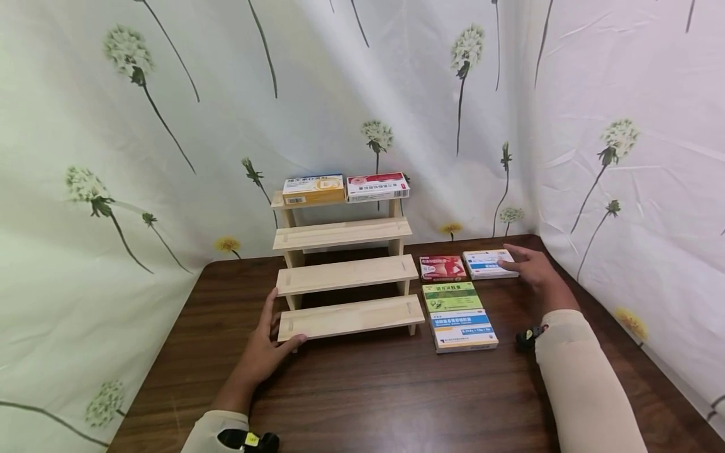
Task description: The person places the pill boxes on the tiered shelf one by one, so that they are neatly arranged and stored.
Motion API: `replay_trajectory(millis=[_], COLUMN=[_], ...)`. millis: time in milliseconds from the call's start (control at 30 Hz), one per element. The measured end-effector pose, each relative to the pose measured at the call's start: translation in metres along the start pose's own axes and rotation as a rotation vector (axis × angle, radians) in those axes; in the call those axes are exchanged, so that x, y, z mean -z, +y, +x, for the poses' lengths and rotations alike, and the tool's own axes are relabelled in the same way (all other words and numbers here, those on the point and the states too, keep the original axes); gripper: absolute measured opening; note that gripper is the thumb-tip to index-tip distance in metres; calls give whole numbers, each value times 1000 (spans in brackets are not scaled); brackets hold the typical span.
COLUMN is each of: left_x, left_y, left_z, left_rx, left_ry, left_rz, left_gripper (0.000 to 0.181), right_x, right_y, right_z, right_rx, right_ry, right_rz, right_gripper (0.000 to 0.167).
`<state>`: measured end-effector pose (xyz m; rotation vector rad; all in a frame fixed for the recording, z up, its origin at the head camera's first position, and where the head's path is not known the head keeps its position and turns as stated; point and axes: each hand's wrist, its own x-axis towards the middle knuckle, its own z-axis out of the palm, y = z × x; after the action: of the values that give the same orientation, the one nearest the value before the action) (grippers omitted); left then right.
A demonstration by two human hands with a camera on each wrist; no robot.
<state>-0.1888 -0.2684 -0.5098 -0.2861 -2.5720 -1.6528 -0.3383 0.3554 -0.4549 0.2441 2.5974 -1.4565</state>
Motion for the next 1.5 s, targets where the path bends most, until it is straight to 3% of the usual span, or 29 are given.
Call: replay_trajectory(millis=[367,1100,1500], left_x=[0,-1,-1], left_y=[2,4,3], left_z=[0,1,1], left_rx=[0,-5,-2], left_ry=[0,-1,3], left_rz=[-26,-22,9], left_gripper=[121,121,121], right_x=[-6,-17,-21], right_y=[9,33,36], right_z=[-4,1,2], right_rx=[-18,64,90], right_ry=[-4,53,83], right_rz=[22,-81,-155], right_gripper=[79,79,75])
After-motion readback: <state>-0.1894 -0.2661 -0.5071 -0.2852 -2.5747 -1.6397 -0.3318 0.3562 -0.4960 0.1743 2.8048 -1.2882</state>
